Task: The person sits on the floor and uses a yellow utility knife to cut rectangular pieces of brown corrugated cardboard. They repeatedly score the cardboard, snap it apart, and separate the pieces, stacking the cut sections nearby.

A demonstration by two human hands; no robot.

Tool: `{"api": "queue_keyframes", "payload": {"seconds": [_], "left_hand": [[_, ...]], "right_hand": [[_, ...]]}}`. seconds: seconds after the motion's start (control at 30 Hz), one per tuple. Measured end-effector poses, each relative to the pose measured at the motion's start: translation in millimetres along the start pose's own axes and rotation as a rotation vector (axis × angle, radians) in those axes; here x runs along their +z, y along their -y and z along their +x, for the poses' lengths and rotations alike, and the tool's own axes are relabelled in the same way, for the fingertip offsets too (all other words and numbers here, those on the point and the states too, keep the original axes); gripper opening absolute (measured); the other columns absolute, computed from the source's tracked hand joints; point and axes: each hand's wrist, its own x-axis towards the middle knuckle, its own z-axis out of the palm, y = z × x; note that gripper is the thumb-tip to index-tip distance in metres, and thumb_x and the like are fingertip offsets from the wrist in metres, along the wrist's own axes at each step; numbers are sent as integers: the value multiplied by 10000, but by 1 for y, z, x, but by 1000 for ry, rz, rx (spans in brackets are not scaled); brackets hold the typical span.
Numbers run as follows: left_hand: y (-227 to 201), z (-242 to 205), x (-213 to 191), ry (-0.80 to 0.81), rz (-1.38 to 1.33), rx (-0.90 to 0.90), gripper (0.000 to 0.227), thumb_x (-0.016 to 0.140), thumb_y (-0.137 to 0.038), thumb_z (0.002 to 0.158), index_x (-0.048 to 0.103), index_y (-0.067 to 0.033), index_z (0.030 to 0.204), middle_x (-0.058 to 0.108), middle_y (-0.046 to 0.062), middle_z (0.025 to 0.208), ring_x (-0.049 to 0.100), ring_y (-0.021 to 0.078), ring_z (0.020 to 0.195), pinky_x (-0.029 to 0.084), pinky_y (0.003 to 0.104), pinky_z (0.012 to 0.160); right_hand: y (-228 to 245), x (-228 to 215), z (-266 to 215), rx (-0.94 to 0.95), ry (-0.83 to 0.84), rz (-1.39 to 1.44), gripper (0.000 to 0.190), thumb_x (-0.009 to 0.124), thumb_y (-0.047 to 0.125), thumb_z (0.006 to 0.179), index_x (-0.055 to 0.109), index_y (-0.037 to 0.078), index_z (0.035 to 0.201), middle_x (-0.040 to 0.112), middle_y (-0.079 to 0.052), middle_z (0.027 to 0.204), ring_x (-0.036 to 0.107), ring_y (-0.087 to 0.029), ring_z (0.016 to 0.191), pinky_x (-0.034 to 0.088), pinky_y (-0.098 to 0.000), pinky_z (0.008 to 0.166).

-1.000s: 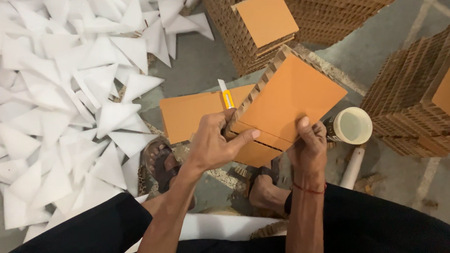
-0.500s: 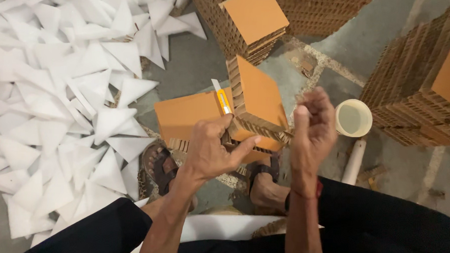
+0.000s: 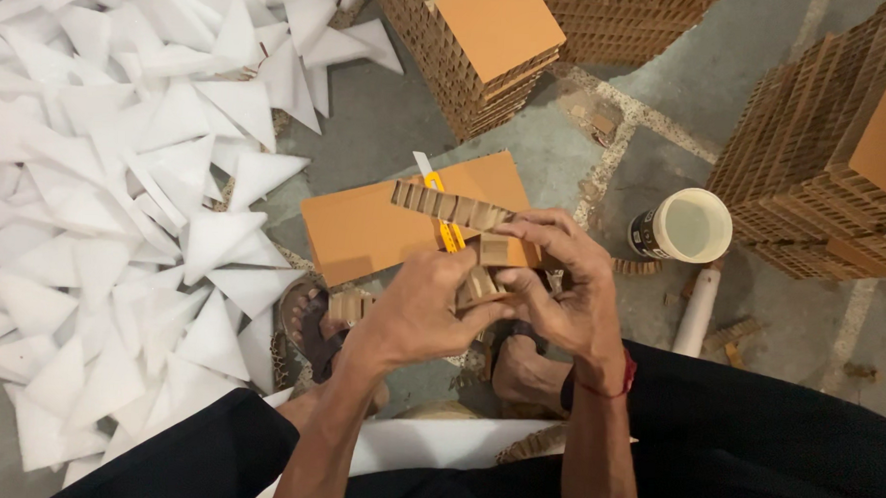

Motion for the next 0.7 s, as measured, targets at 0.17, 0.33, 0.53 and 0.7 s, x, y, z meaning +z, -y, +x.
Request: {"api": "queue_keyframes", "payload": {"seconds": [0.17,0.33,0.53,0.7], "left_hand": [[4,2,12,71,45,-114,299,710,-108,779,690,19,1048,685,172,678,694,290,566,540,400,582],[0,4,14,131,55,-142,300,742,-138,795,659,52,1012,671,202,666,689,329,569,542,410,577],[-2,7,30,47,163,-57,279,769,-179,841,664,44,973,678,231,707,680,404,645,518,461,597],[-4,7,11,-64,123,-133,251,774,-175,835,657,39,894,688,214,708,716,364,668,535,438,593]], "right_hand": [[-3,8,-4,32,-114,-77,280,782,45,853,725,-15,1121,686,-110,1113,675,-135,959,547,-254,797],[-23,27,-10,197,-371,-16,130,725,60,939,748,-33,1026,715,-44,956,622,-61,818,502,-222,713],[-52,16,-5,292,-574,507,288,717,197,1116,691,-63,994,627,-24,834,540,-74,786,447,-244,716],[-44,0,4,8,-171,267,280,720,93,919,652,-54,1146,628,-79,1141,605,-140,1063,493,-293,940]]}}
